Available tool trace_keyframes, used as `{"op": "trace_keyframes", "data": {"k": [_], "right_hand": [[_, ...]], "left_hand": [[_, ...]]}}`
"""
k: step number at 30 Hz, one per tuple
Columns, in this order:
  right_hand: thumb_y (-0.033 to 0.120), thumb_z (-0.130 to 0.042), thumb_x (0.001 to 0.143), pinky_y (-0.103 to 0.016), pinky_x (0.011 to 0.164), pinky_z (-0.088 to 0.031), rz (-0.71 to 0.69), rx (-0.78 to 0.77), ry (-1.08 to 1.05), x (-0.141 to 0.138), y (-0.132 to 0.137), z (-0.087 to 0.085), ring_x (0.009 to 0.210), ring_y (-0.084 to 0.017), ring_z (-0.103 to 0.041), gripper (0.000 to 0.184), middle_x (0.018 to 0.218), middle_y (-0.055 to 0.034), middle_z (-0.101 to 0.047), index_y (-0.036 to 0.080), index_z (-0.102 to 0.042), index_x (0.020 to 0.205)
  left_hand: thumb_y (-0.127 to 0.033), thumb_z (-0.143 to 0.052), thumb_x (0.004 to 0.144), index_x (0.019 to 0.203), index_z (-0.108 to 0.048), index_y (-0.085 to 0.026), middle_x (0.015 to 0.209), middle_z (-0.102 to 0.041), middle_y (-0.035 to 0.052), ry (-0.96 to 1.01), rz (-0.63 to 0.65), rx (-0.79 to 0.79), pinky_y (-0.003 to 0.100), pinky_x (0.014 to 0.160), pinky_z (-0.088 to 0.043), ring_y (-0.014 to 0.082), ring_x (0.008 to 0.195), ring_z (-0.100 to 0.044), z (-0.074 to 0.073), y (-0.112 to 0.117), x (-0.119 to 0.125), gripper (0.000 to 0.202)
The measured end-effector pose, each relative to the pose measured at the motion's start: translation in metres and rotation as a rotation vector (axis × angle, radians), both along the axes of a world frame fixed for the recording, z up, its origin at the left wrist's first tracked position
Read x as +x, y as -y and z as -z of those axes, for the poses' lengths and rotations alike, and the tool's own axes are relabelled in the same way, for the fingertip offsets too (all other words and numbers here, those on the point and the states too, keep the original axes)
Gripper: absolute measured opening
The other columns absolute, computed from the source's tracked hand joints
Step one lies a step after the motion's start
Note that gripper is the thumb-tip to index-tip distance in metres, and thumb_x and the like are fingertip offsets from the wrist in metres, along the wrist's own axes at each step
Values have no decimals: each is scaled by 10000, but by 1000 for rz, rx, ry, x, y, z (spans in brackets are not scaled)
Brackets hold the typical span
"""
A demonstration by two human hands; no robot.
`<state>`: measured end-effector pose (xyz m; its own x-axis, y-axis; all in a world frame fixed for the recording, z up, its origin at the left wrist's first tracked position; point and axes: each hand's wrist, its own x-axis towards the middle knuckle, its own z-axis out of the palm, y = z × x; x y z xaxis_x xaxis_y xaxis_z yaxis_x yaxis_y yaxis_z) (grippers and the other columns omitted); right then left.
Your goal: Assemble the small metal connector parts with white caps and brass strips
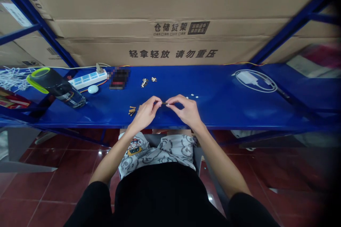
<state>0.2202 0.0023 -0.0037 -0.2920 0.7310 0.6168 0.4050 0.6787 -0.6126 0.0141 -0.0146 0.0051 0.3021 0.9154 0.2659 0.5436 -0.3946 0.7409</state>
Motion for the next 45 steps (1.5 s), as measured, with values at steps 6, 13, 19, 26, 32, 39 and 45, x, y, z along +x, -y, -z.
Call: {"op": "trace_keyframes", "data": {"k": [6, 13, 19, 26, 32, 39, 45], "right_hand": [[291, -632, 971, -414, 846, -564, -5, 19, 14, -2, 2, -3, 893, -210, -724, 119, 961, -19, -787, 269, -675, 862], [270, -620, 985, -419, 842, -573, -2, 91, 38, -2, 4, -2, 908, -211, -731, 127, 999, -25, -796, 271, -706, 892], [197, -643, 968, -402, 797, -570, -89, 234, 45, -3, -1, 1, 877, -203, -736, 104, 978, -43, -799, 239, -733, 940], [232, -680, 952, -401, 815, -580, -59, 208, 5, -2, -3, 1, 869, -195, -727, 105, 977, -27, -793, 267, -775, 924], [237, -626, 984, -407, 873, -574, -55, 82, -56, -2, -1, -1, 915, -200, -745, 164, 1002, -20, -801, 271, -786, 977], [282, -685, 943, -359, 797, -541, 35, -7, 38, -1, -4, -3, 844, -196, -695, 85, 954, -12, -788, 258, -763, 967], [312, -668, 955, -341, 773, -507, -12, -51, 119, -1, -6, -1, 823, -194, -670, 104, 914, -9, -774, 254, -748, 923]], "left_hand": [[-365, -429, 1075, 1029, -574, -227, 861, -682, 6, 23, 12, -47, 284, 727, -442, 168, 773, -645, -3, 0, 0, 206], [-371, -421, 1079, 997, -576, -224, 856, -693, -4, 51, 47, -78, 270, 683, -415, 147, 713, -613, -3, -1, -1, 230], [-385, -428, 1083, 1056, -562, -228, 905, -703, -15, 47, 112, -48, 249, 709, -427, 138, 764, -628, -1, 0, -1, 208], [-344, -442, 1077, 1020, -561, -217, 886, -687, -6, 82, 67, -24, 249, 696, -429, 131, 727, -606, -1, -1, 1, 183], [-326, -468, 1070, 1013, -565, -218, 891, -697, -6, 59, 22, 9, 255, 714, -444, 134, 749, -635, 1, -1, 0, 156], [-298, -457, 1075, 1037, -551, -231, 908, -689, -12, -11, 16, 51, 267, 730, -455, 144, 772, -647, 5, -2, 0, 121], [-282, -449, 1081, 1035, -555, -232, 906, -695, -10, -93, 10, 89, 266, 729, -455, 156, 797, -663, 8, -2, -2, 126]]}}
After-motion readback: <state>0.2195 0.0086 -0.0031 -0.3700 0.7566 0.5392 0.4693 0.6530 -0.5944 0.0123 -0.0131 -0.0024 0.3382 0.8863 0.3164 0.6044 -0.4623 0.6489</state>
